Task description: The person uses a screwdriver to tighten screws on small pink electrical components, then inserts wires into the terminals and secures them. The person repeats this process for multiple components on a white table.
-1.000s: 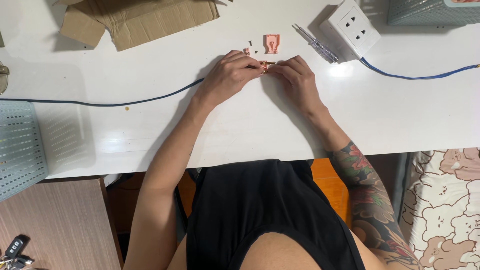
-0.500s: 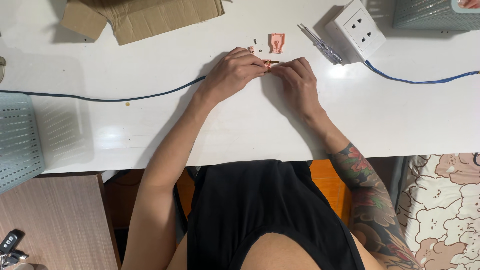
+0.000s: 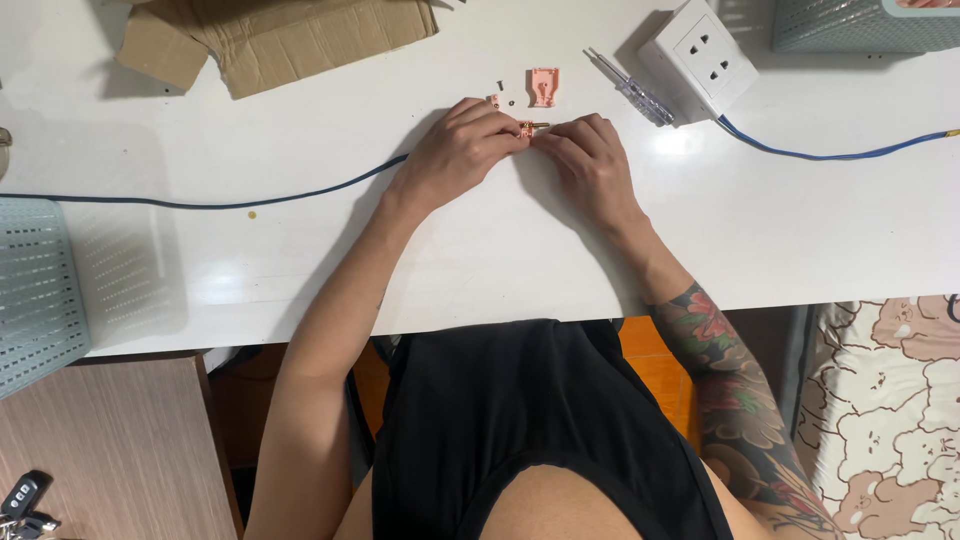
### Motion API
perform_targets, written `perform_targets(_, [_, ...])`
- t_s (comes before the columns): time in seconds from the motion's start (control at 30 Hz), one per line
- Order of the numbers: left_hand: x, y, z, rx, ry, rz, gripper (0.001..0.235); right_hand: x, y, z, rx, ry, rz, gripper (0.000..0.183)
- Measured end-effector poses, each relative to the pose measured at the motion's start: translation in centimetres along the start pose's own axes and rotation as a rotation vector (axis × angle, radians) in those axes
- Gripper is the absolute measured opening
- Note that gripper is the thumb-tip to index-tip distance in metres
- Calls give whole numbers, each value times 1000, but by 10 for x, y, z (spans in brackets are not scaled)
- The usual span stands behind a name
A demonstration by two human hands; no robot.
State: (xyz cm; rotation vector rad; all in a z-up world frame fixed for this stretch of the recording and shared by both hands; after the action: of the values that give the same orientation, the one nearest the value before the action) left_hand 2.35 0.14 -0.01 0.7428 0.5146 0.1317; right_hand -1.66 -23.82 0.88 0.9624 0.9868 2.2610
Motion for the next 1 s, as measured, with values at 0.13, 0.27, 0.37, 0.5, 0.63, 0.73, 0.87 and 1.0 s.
perform_targets(0.13, [-7,10,7,-20,-37,101,11,2,3,2,15,-46,-27,29])
perform_targets(0.27, [-5,13,7,-2,-41,112,10,5,3,9,11,-41,-91,31])
perform_targets(0.37, [-7,26,9,10,-12,50,15,12,6,14,49,-25,-82,30])
perform_targets(0.5, [-12,43,8,-28,81,61,26,8,5,13,86,-29,-62,38])
perform_targets(0.63, [-13,37,-5,-25,105,191,23,16,6,19,51,-44,-36,36])
perform_targets(0.73, [-2,25,-12,-69,126,209,10,12,3,20,-47,-13,-47,37])
perform_targets(0.87, [-2,20,-15,-50,114,259,4,4,-4,11,-42,-7,-66,38])
perform_targets(1.0, [-17,37,-3,-33,101,256,9,13,8,16,50,-9,-21,23])
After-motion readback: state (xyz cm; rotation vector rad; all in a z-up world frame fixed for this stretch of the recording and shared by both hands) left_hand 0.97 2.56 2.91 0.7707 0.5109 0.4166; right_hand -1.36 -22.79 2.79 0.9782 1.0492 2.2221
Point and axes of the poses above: each hand's wrist, its own z-axis towards the middle knuckle, its own y-axis out of the back of the hand, x = y × z, the point moved 2 cm from there along z, towards the middle knuckle, and after that the axes turned 3 degrees about -y, right-handed, at the moved point
